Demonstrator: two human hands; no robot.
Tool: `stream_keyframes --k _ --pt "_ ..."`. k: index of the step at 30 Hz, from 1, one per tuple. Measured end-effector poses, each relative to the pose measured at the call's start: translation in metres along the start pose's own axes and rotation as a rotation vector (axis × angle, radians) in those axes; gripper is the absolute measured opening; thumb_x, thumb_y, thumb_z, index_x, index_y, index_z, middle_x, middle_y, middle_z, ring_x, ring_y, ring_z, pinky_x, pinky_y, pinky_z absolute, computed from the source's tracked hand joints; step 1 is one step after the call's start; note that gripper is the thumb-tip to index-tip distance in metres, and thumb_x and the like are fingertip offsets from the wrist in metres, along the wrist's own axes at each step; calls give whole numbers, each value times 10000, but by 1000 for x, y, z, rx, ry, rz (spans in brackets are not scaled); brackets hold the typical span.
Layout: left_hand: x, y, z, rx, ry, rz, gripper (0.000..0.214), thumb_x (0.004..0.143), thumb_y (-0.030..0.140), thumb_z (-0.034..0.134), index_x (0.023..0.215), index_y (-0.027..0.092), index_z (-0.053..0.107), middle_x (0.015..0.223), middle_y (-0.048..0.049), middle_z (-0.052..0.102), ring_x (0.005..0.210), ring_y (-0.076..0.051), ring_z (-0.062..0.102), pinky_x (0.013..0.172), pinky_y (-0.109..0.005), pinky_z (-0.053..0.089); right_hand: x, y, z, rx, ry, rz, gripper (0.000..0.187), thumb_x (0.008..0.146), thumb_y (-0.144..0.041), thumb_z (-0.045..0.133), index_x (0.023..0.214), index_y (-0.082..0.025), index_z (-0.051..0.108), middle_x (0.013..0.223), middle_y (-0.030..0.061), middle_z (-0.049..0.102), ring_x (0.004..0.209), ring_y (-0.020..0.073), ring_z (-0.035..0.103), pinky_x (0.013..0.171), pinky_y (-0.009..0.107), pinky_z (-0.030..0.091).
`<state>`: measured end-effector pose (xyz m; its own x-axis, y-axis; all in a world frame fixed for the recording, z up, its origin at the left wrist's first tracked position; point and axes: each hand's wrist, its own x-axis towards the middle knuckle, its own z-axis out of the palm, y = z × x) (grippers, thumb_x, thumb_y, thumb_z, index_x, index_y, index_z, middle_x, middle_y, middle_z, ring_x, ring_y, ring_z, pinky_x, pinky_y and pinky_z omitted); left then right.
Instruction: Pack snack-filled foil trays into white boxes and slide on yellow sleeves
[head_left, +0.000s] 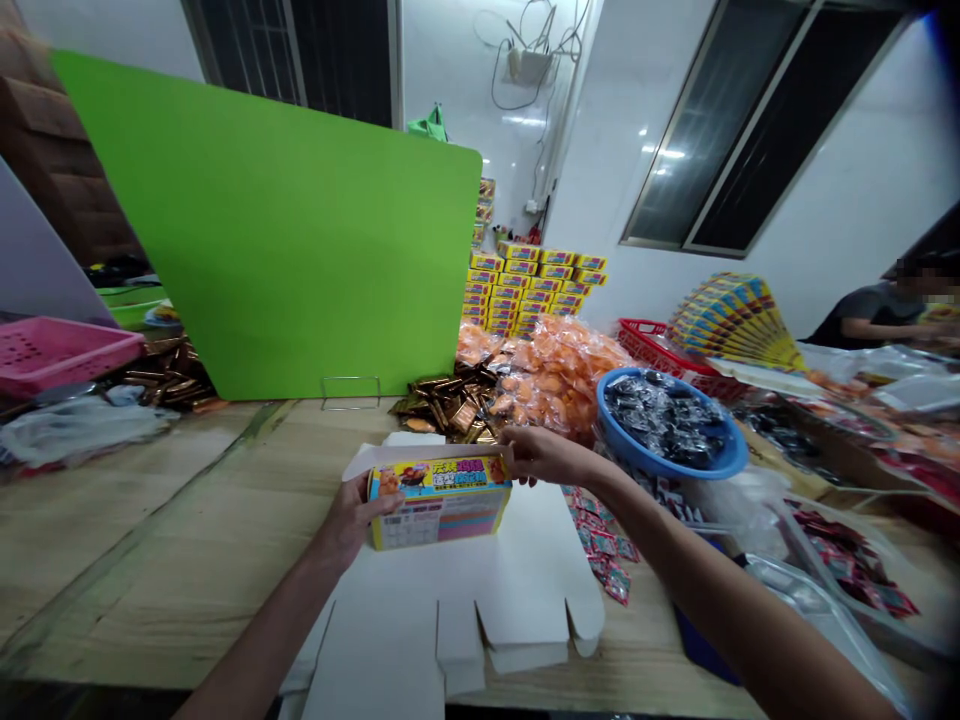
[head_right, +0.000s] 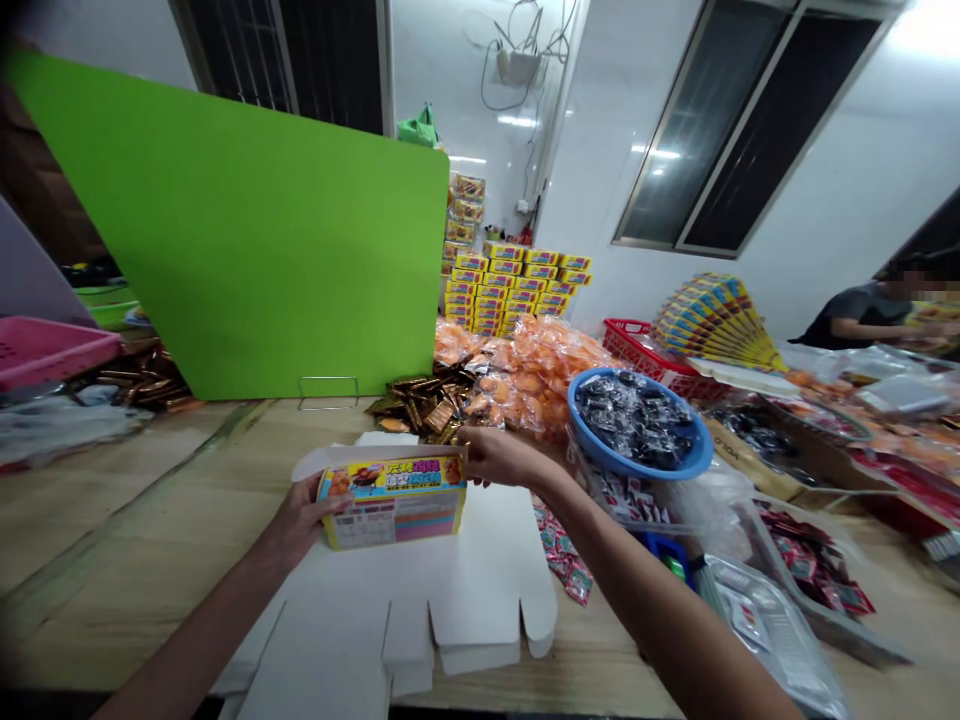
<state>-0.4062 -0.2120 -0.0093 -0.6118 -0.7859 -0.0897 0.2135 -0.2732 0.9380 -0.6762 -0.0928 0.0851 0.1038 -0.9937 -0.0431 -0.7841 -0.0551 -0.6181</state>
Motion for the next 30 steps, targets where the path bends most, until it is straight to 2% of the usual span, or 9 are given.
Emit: stream_keyframes --k 5,9,11,13,15,17,19,25,30 --pt "-4 2 3 27 27 -16 615 504 303 835 1039 119 594 841 -75 719 751 -262 689 666 -357 553 3 -9 13 -306 36 -73 430 583 -216 781 931 -180 531 844 12 604 688 122 508 556 223 363" --pt "-4 17 -14 25 116 82 848 574 351 800 1317 209 415 1037 -68 661 920 -230 662 805 -354 530 7 -10 24 -390 40 -45 301 641 -198 710 885 -174 536 757 -2 581 604 100 445 508 229 279" --pt "-1 34 -24 243 94 221 849 617 346 773 1364 242 381 1101 -68 619 1018 -222 620 854 -343 500 6 -8 27 -386 56 -83 223 678 -200 669 858 -169 542 768 4 579 617 100 444 520 230 275" --pt "3 57 -29 642 0 356 578 677 338 722 1220 217 562 1032 -59 634 997 -211 599 848 -321 469 6 -5 29 -393 61 -100 205 689 -203 652 862 -164 549 780 12 581 624 102 444 532 234 275" --pt "8 80 -27 1002 -92 422 199 743 324 635 869 183 697 795 -29 642 791 -172 582 743 -280 442 5 -2 29 -396 56 -102 211 678 -195 649 864 -165 554 785 15 582 624 103 443 534 236 272" --pt "12 97 -21 1158 -153 404 235 767 290 558 573 172 619 551 11 526 575 -127 471 597 -241 373 5 -1 30 -389 68 -92 203 661 -184 647 842 -172 556 762 7 572 607 101 435 518 232 261" --pt "15 107 -13 1166 -195 345 294 745 274 538 470 170 528 458 37 415 479 -102 382 505 -220 298 5 -1 32 -375 81 -78 190 655 -178 642 825 -179 557 740 -1 563 593 100 429 502 228 255" --pt "12 103 0 1086 -208 211 241 742 274 481 689 139 674 512 7 554 452 -126 505 434 -210 308 5 -8 34 -412 119 -54 180 660 -167 640 810 -176 540 735 9 557 599 108 424 510 234 268" --pt "-6 82 -2 1292 -73 373 272 773 213 492 902 160 726 620 -15 639 517 -125 488 493 -230 305 -3 -9 47 -409 167 -74 249 708 -132 606 948 -180 556 876 57 592 723 163 537 599 259 386"
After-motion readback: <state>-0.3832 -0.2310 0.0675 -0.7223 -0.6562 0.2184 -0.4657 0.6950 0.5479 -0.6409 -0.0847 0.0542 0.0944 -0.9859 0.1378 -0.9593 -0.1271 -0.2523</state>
